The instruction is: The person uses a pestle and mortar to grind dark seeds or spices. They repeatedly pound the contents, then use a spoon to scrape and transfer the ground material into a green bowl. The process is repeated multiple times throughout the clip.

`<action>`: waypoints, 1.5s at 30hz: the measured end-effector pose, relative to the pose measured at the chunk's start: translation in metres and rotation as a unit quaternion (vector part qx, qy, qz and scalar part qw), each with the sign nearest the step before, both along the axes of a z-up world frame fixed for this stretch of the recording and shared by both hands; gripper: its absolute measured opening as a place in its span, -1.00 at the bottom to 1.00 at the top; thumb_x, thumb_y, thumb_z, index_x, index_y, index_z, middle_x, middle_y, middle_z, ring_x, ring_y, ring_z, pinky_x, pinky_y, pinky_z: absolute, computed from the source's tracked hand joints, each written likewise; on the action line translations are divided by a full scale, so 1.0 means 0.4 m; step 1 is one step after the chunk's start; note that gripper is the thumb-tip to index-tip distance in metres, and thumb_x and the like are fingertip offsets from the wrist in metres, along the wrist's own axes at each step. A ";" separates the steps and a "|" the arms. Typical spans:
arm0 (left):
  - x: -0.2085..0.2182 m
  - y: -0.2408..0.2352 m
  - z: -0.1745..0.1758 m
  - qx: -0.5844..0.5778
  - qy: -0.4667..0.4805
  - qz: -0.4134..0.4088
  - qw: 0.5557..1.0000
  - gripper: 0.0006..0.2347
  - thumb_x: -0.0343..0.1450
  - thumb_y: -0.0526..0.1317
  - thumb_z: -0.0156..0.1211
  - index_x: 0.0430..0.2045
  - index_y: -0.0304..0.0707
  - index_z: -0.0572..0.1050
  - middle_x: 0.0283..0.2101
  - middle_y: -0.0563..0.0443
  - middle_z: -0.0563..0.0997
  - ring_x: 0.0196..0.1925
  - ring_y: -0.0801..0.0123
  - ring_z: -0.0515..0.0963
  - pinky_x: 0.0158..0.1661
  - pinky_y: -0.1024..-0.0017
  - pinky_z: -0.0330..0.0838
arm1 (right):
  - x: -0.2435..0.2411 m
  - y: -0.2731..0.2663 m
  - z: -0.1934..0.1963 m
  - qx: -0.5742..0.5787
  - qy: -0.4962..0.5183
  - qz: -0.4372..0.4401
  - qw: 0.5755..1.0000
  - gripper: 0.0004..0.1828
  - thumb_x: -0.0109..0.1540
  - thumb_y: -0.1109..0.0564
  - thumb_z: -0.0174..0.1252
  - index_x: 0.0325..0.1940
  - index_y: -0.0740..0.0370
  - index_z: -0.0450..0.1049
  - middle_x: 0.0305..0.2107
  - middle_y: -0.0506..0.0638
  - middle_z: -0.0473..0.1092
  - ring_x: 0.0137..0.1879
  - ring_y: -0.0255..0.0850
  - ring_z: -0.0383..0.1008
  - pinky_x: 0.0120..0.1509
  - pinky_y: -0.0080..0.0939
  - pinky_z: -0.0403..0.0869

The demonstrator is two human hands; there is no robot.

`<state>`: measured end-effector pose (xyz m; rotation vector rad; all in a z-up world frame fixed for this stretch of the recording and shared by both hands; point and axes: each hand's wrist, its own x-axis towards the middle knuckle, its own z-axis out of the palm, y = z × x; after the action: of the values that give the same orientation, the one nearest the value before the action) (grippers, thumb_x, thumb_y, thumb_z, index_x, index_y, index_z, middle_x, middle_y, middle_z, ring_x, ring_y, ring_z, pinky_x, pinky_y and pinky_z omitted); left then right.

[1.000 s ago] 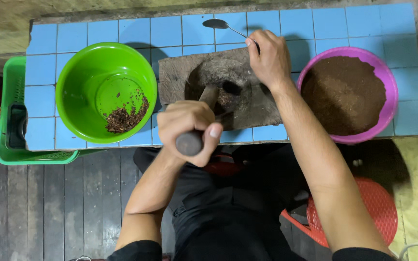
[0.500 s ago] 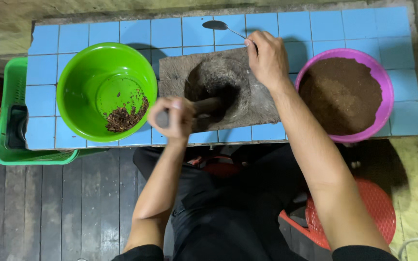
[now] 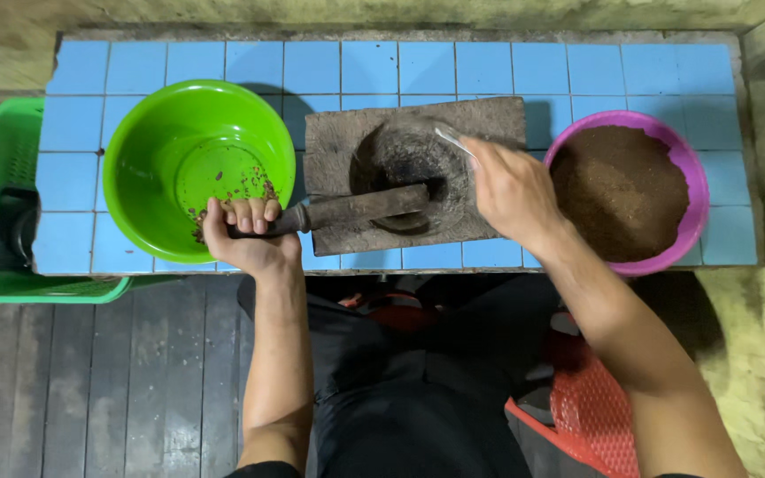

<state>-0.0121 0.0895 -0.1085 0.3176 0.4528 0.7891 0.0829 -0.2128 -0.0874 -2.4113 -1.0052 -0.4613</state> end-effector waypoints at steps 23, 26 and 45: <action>-0.005 0.035 -0.025 0.048 -0.007 0.011 0.999 -0.71 0.44 -0.14 0.02 -0.74 0.02 0.21 -0.75 0.26 0.12 -0.77 0.56 0.10 -0.59 0.54 0.20 | -0.098 -0.076 0.047 -0.050 0.032 0.004 0.998 -0.79 0.34 0.21 0.05 -0.02 0.17 0.56 -0.62 0.04 0.32 -0.48 0.05 0.46 -0.36 -0.05 0.45; -0.005 0.033 -0.024 0.053 0.007 0.022 0.998 -0.71 0.44 -0.14 0.03 -0.75 0.02 0.22 -0.75 0.27 0.12 -0.76 0.55 0.11 -0.59 0.53 0.20 | -0.089 -0.060 0.017 -0.020 0.027 -0.004 0.999 -0.79 0.35 0.18 0.06 0.01 0.16 0.56 -0.59 0.01 0.35 -0.46 0.03 0.48 -0.37 -0.09 0.45; -0.006 0.034 -0.010 0.007 0.035 0.039 0.999 -0.70 0.40 -0.13 0.13 -0.77 0.04 0.24 -0.74 0.29 0.16 -0.74 0.58 0.15 -0.57 0.56 0.27 | -0.188 -0.054 -0.012 0.019 0.040 -0.046 0.998 -0.83 0.28 0.24 0.12 -0.09 0.19 0.59 -0.52 0.03 0.48 -0.41 0.01 0.55 -0.36 -0.14 0.49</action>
<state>-0.0144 0.1030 -0.1124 0.3423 0.5285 0.8585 0.0078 -0.2342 -0.0923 -2.4295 -0.8478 -0.4070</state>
